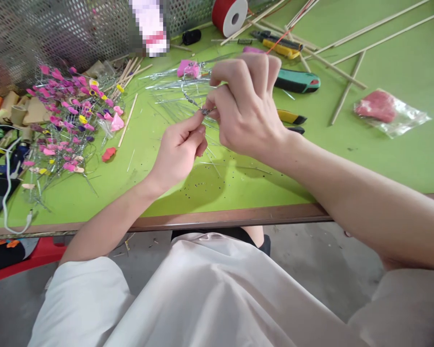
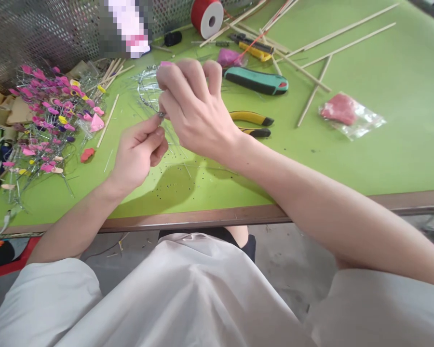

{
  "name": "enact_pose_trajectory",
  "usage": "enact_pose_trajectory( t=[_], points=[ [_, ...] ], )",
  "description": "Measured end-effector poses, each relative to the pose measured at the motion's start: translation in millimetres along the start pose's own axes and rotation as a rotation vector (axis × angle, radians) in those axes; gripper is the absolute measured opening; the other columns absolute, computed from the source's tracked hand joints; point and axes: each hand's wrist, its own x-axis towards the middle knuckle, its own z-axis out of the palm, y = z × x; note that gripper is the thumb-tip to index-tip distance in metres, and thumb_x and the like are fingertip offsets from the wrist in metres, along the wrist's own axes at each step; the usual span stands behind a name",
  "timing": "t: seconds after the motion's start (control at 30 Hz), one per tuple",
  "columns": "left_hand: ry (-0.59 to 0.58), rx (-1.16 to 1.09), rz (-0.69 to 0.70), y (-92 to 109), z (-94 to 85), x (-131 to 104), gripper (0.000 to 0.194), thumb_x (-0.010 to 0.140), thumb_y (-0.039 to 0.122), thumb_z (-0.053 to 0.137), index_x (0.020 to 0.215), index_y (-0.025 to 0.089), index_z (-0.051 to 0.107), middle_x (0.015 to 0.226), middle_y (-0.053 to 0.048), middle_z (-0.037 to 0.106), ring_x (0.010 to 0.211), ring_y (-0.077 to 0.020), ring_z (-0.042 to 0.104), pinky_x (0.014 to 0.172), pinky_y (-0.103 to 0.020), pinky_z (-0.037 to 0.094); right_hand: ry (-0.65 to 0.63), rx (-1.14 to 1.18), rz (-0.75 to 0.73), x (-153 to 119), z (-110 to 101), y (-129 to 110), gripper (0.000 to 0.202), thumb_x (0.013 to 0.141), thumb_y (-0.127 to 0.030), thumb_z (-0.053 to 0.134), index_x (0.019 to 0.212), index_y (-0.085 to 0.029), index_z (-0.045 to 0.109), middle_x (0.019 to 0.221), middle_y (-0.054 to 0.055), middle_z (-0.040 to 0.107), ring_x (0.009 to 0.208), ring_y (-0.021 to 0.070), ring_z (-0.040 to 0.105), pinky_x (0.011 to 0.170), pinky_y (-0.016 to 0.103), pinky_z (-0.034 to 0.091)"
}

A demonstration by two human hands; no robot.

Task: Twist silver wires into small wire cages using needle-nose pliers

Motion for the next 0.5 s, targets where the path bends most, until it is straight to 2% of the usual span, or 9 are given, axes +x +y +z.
enact_pose_trajectory(
  t=[0.1, 0.2, 0.27, 0.3, 0.33, 0.4, 0.47, 0.5],
  points=[
    [-0.07, -0.08, -0.013, 0.1, -3.8, 2.3, 0.021, 0.101, 0.013, 0.051, 0.083, 0.022, 0.058, 0.056, 0.008, 0.044, 0.047, -0.007, 0.032, 0.048, -0.024, 0.024, 0.0, 0.072, -0.017, -3.9, 0.3, 5.1, 0.04, 0.114, -0.028, 0.025, 0.104, -0.025, 0.063, 0.147, 0.012, 0.062, 0.137, 0.0364, 0.058, 0.113, 0.068, 0.043],
    [-0.07, -0.04, 0.051, -0.7, -8.5, 4.1, 0.023, 0.1, 0.014, 0.051, 0.079, 0.022, 0.053, 0.056, 0.008, 0.044, 0.049, -0.0066, 0.033, 0.05, -0.024, 0.026, 0.097, 0.169, -0.041, -5.0, -3.0, 14.8, 0.033, 0.113, -0.047, 0.041, 0.111, -0.026, 0.067, 0.144, 0.013, 0.063, 0.138, 0.0385, 0.058, 0.116, 0.071, 0.041],
    [-0.057, 0.052, 0.1, -0.1, -11.0, 4.6, 0.026, 0.099, 0.012, 0.05, 0.075, 0.021, 0.052, 0.056, 0.008, 0.043, 0.052, -0.0065, 0.036, 0.054, -0.023, 0.029, 0.182, 0.315, 0.08, -1.3, -7.4, 23.5, 0.035, 0.109, -0.057, 0.054, 0.118, -0.026, 0.068, 0.139, 0.014, 0.064, 0.133, 0.0361, 0.061, 0.115, 0.066, 0.046],
    [-0.059, 0.099, 0.113, 0.6, -11.9, 4.6, 0.026, 0.099, 0.011, 0.05, 0.075, 0.021, 0.052, 0.056, 0.008, 0.043, 0.053, -0.0066, 0.037, 0.056, -0.023, 0.031, 0.199, 0.439, 0.182, 1.7, -9.5, 27.9, 0.038, 0.107, -0.058, 0.058, 0.12, -0.025, 0.068, 0.133, 0.014, 0.066, 0.122, 0.0321, 0.066, 0.109, 0.06, 0.053],
    [-0.066, 0.141, 0.119, 1.5, -12.6, 4.5, 0.026, 0.099, 0.011, 0.049, 0.075, 0.021, 0.053, 0.056, 0.008, 0.042, 0.053, -0.0066, 0.038, 0.056, -0.023, 0.031, 0.153, 0.61, 0.303, 5.2, -11.2, 31.9, 0.037, 0.107, -0.058, 0.06, 0.118, -0.023, 0.069, 0.12, 0.012, 0.069, 0.102, 0.0257, 0.07, 0.095, 0.051, 0.06],
    [-0.099, 0.205, 0.112, 3.3, -13.5, 4.1, 0.026, 0.099, 0.012, 0.05, 0.075, 0.02, 0.055, 0.056, 0.008, 0.042, 0.054, -0.0064, 0.038, 0.056, -0.023, 0.03, -0.09, 0.959, 0.506, 11.7, -12.6, 38.2, 0.03, 0.104, -0.052, 0.069, 0.106, -0.022, 0.069, 0.095, 0.006, 0.068, 0.07, 0.0157, 0.063, 0.067, 0.036, 0.059],
    [-0.129, 0.249, 0.083, 4.1, -13.9, 3.9, 0.027, 0.099, 0.014, 0.052, 0.073, 0.019, 0.056, 0.056, 0.007, 0.045, 0.053, -0.0059, 0.038, 0.055, -0.023, 0.03, -0.283, 1.182, 0.59, 15.7, -11.7, 41.1, 0.023, 0.096, -0.039, 0.083, 0.093, -0.023, 0.066, 0.078, 0.001, 0.063, 0.058, 0.0113, 0.055, 0.055, 0.031, 0.054],
    [-0.125, 0.255, 0.06, 3.9, -13.7, 4.0, 0.028, 0.099, 0.016, 0.052, 0.072, 0.019, 0.056, 0.056, 0.006, 0.048, 0.053, -0.0056, 0.039, 0.054, -0.023, 0.029, -0.309, 1.239, 0.598, 16.5, -10.7, 41.4, 0.026, 0.09, -0.03, 0.089, 0.089, -0.023, 0.064, 0.075, -0.001, 0.062, 0.057, 0.0109, 0.054, 0.055, 0.03, 0.055]
  ],
)
